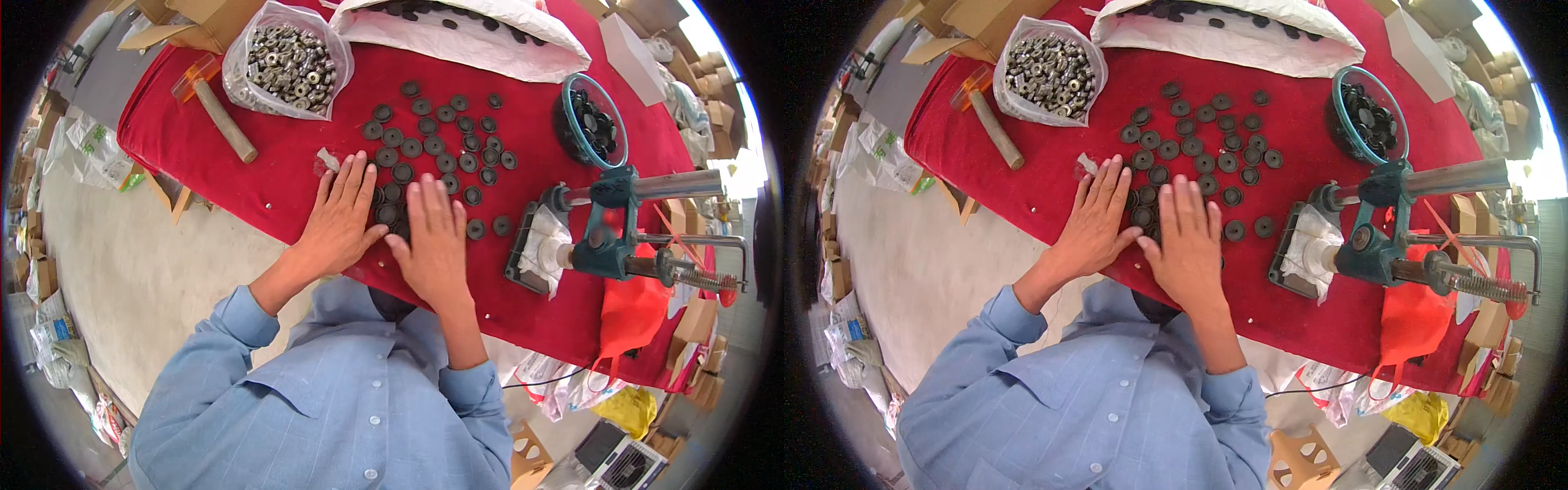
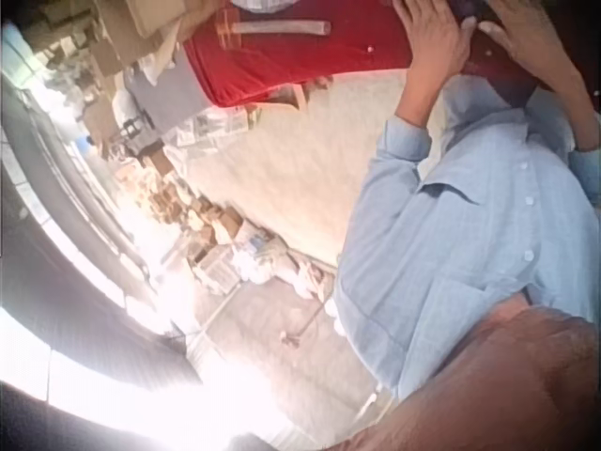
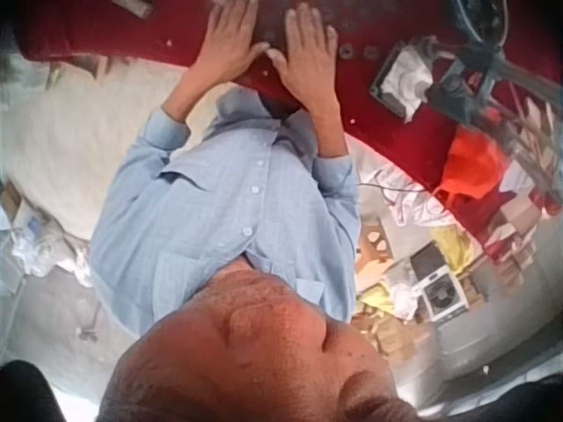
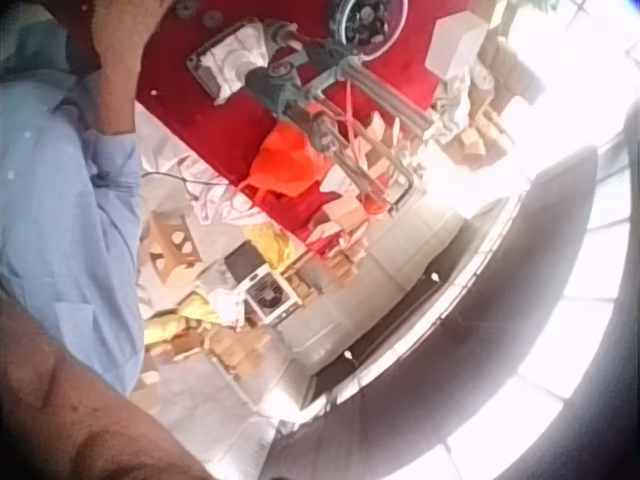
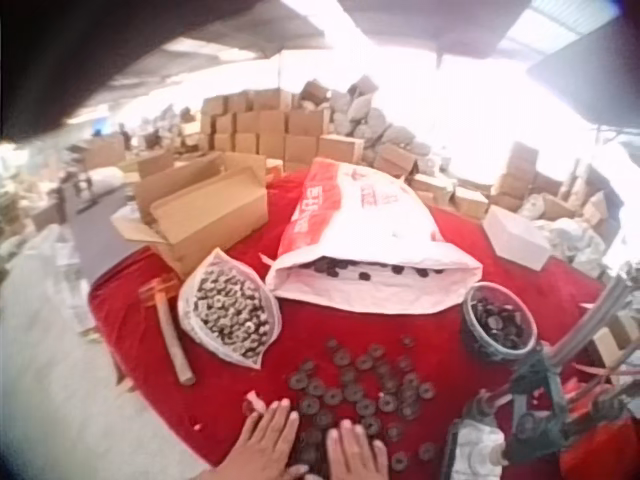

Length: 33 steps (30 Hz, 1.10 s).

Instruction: The person assembles metal components onto circular rubber disks using a manual press.

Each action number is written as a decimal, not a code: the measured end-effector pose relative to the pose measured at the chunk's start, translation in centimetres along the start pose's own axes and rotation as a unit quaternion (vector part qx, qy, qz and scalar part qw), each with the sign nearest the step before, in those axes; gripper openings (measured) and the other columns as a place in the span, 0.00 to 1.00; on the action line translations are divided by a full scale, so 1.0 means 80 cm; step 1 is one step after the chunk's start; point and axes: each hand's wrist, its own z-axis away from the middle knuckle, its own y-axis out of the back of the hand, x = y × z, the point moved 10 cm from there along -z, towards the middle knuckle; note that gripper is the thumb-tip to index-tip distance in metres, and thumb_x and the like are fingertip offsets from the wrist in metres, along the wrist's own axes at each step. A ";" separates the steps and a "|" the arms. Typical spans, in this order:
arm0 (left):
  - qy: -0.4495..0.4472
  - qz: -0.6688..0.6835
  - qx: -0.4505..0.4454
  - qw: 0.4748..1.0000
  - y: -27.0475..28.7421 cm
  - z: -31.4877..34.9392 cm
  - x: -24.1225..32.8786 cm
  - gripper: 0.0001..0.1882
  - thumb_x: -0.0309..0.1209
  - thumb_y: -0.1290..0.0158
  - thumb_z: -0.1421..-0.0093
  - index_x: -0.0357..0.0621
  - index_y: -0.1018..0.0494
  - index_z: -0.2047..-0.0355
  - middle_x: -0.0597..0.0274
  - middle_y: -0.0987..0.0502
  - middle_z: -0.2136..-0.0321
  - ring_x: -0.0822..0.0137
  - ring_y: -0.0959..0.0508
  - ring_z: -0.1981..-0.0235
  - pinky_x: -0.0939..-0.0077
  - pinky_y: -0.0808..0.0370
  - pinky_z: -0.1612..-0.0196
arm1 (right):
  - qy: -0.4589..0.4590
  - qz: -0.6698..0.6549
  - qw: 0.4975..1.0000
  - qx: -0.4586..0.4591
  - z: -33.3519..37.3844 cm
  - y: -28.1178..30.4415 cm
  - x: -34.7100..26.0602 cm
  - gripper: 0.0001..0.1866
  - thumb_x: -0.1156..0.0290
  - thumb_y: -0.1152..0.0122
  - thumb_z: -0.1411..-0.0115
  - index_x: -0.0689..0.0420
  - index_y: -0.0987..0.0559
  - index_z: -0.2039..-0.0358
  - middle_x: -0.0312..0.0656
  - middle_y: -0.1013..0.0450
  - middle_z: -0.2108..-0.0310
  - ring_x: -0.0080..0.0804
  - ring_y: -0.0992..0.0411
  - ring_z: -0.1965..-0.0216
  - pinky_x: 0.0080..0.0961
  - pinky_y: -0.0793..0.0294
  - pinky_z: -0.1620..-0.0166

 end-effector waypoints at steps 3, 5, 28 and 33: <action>0.002 0.004 -0.014 1.000 0.019 -0.012 -0.001 0.51 0.46 0.42 0.33 0.33 0.57 0.23 0.39 0.59 0.22 0.41 0.56 0.21 0.44 0.55 0.22 | -0.082 0.000 0.994 0.076 0.022 0.028 0.065 0.45 0.53 0.38 0.32 0.64 0.43 0.25 0.58 0.51 0.22 0.56 0.53 0.22 0.56 0.52 0.25; 0.001 0.003 -0.007 1.000 0.025 -0.024 -0.006 0.51 0.47 0.43 0.33 0.33 0.57 0.23 0.39 0.59 0.22 0.41 0.56 0.21 0.44 0.55 0.22 | -0.130 0.023 0.986 0.098 0.040 0.032 0.100 0.43 0.51 0.42 0.30 0.65 0.44 0.25 0.59 0.51 0.23 0.58 0.53 0.22 0.57 0.51 0.25; -0.136 0.001 0.066 0.989 -0.002 -0.196 -0.010 0.46 0.57 0.50 0.30 0.36 0.47 0.25 0.43 0.48 0.24 0.46 0.48 0.22 0.43 0.49 0.24 | -0.053 0.040 0.997 0.051 -0.103 0.022 0.141 0.37 0.50 0.47 0.27 0.58 0.38 0.26 0.59 0.46 0.25 0.60 0.48 0.24 0.61 0.46 0.27; -0.149 0.032 0.095 0.984 0.013 -0.213 -0.007 0.47 0.55 0.42 0.36 0.36 0.41 0.28 0.41 0.43 0.26 0.42 0.44 0.24 0.36 0.47 0.26 | -0.058 0.019 0.992 0.113 -0.181 0.049 0.179 0.36 0.55 0.45 0.28 0.64 0.37 0.28 0.62 0.44 0.26 0.62 0.46 0.25 0.57 0.44 0.27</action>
